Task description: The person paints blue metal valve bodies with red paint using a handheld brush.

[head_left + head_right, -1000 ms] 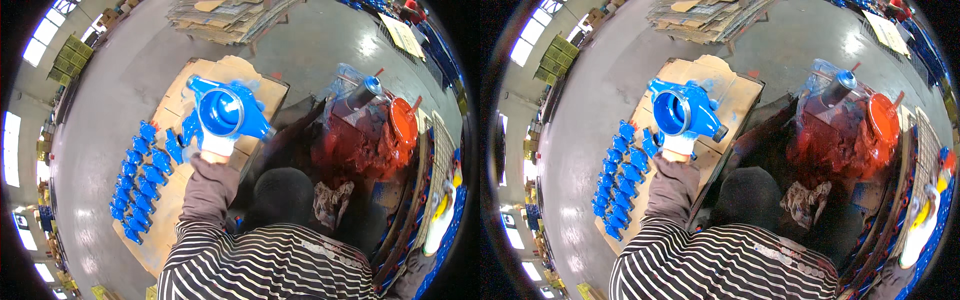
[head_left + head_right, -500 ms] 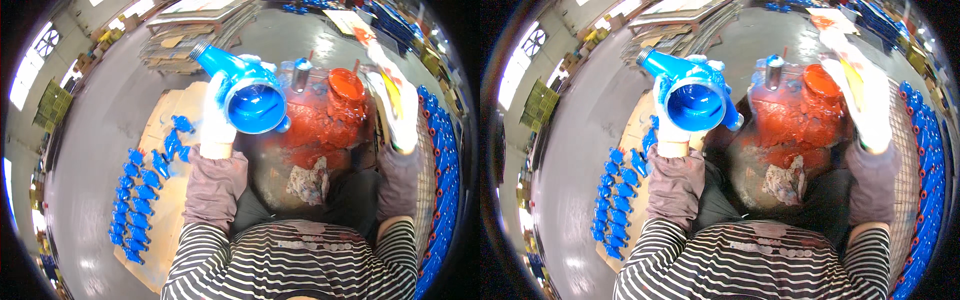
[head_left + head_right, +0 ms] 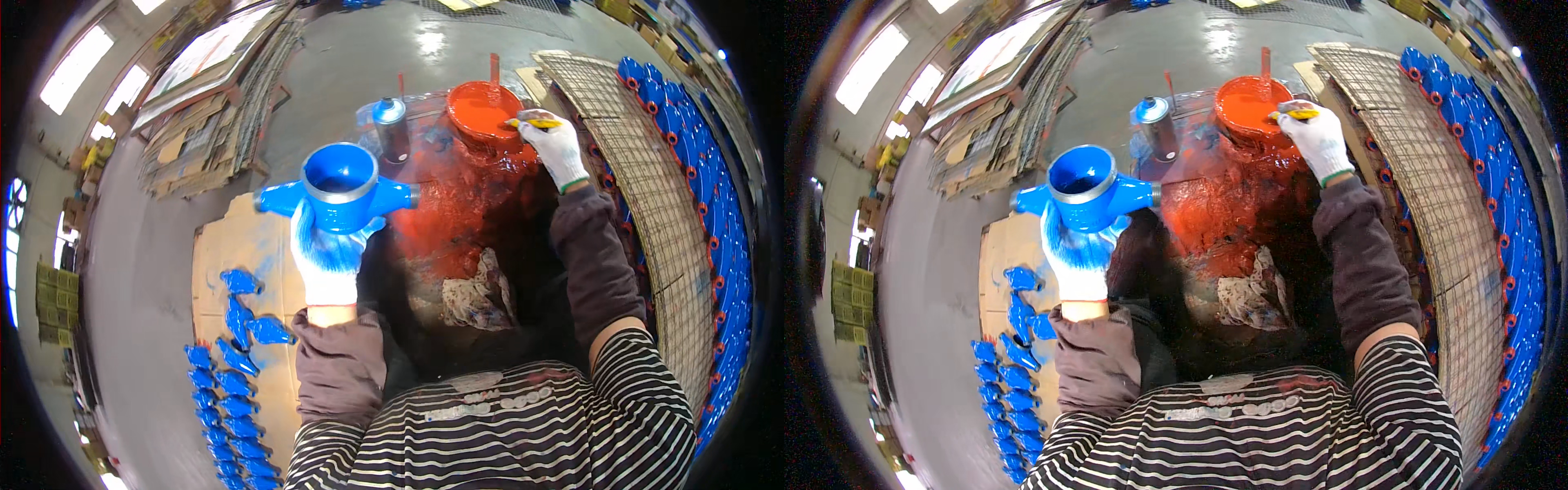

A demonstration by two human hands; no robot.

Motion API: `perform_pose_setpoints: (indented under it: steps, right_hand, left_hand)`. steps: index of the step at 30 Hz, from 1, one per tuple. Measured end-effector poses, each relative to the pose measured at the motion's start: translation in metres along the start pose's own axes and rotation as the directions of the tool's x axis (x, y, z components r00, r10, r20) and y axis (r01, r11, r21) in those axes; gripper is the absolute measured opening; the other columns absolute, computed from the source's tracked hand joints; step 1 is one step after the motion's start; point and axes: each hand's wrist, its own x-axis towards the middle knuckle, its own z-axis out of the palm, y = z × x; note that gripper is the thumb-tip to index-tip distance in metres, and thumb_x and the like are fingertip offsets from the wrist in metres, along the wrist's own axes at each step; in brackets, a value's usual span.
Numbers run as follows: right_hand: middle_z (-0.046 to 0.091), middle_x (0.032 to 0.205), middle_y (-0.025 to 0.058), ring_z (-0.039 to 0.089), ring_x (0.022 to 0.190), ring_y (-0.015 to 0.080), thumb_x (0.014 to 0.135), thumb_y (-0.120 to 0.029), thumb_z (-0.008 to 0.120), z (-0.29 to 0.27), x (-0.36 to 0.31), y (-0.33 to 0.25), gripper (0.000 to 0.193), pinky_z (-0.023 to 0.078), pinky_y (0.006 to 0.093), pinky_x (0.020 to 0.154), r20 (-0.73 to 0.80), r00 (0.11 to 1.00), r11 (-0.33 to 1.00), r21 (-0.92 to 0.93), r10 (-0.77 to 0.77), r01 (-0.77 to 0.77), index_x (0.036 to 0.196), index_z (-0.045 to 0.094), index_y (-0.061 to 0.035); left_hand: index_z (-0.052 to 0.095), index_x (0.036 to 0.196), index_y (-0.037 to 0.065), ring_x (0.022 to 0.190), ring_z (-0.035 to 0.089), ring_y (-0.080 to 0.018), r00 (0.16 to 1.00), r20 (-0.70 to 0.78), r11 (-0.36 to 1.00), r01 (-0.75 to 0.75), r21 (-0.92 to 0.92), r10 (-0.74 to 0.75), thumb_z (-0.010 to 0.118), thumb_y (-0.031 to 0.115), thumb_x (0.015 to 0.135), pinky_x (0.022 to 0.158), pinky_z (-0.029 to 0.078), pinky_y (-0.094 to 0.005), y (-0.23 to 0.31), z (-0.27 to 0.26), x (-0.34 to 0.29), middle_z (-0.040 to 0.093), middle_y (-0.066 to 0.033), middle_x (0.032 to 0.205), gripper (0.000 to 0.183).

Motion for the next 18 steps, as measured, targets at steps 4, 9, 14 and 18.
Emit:
perform_pose_setpoints:
  steps: [4,9,14,18]
  right_hand:
    - [0.071,0.088,0.0090,0.069,0.083,0.0194,0.078,-0.008,0.070,0.002,0.021,0.039,0.015,0.052,0.0290,0.078,-0.010,0.991,0.964,-0.233,-0.135,0.129,0.092,0.070,-0.0042]
    - [0.072,0.090,0.0085,0.068,0.085,0.0196,0.078,-0.009,0.070,0.001,0.027,0.034,0.015,0.052,0.0283,0.079,0.066,0.998,0.929,-0.368,-0.014,0.037,0.092,0.071,-0.0034]
    - [0.071,0.091,0.0063,0.066,0.085,0.0126,0.079,-0.001,0.068,-0.017,0.002,-0.004,0.020,0.051,0.0251,0.080,0.080,0.996,0.999,-0.016,-0.049,0.051,0.098,0.069,0.0014]
    - [0.070,0.092,0.0030,0.063,0.084,0.0079,0.086,-0.003,0.066,-0.016,-0.029,-0.078,0.015,0.050,0.0221,0.077,-0.117,0.958,0.932,0.227,-0.262,0.282,0.100,0.068,0.0027]
  left_hand:
    - [0.044,0.136,0.010,0.111,0.057,-0.0389,0.999,-0.045,0.994,-0.006,-0.105,0.002,0.056,0.049,0.091,0.080,0.057,-0.0529,-0.020,0.010,0.014,0.051,-0.0189,0.131,0.061]
    - [0.047,0.131,0.009,0.102,0.061,-0.0332,1.000,0.006,0.997,-0.015,-0.073,0.015,0.062,0.054,0.086,0.079,0.058,-0.0459,-0.023,-0.001,0.029,0.059,-0.0153,0.120,0.065]
    - [0.042,0.134,0.006,0.103,0.061,-0.0329,0.997,-0.079,0.996,-0.021,0.083,0.028,0.067,0.038,0.089,0.082,0.057,-0.0425,-0.042,0.019,0.013,0.057,-0.0157,0.123,0.060]
    - [0.039,0.134,0.008,0.104,0.059,-0.0252,0.938,0.287,0.418,-0.344,0.841,0.194,0.079,0.017,0.076,0.087,0.052,-0.0356,-0.059,0.007,0.005,0.055,-0.0088,0.115,0.071]
